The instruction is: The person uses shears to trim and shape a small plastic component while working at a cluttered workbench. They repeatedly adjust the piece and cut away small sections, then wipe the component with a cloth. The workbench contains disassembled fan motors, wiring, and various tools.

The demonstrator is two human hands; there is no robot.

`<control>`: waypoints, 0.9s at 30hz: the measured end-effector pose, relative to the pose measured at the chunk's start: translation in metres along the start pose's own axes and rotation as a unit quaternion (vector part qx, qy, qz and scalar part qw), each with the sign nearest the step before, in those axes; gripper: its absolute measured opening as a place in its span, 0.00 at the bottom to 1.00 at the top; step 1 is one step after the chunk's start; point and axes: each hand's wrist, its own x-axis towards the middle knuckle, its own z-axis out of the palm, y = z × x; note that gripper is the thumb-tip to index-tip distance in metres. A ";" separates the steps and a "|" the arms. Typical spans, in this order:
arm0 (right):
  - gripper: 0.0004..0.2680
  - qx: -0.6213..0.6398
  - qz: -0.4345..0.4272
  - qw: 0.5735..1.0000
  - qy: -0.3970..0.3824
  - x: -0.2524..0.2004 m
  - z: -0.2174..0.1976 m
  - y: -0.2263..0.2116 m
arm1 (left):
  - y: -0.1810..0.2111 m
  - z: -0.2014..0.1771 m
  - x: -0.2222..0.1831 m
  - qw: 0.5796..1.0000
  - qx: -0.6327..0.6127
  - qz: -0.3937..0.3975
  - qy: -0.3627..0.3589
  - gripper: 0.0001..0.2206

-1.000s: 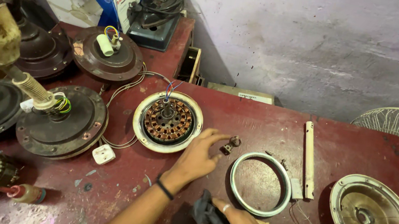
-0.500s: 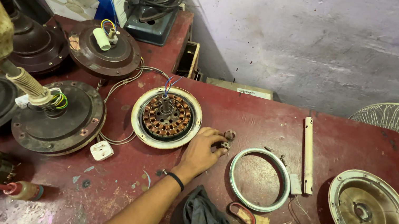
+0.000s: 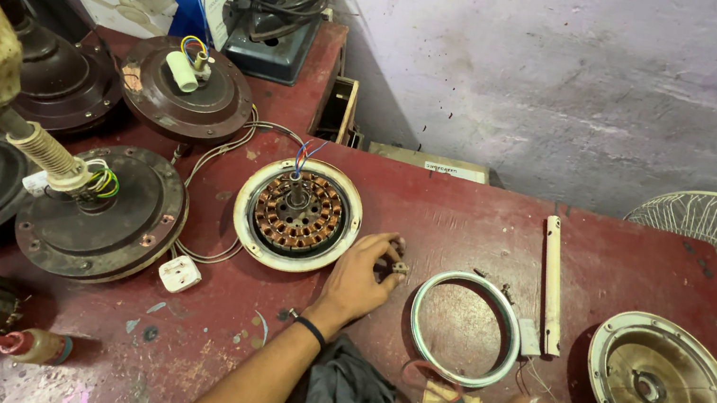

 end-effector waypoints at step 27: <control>0.10 0.475 -0.395 0.749 0.239 0.211 0.054 -0.077 | 0.009 -0.001 0.001 0.995 0.096 -0.019 -0.011 0.25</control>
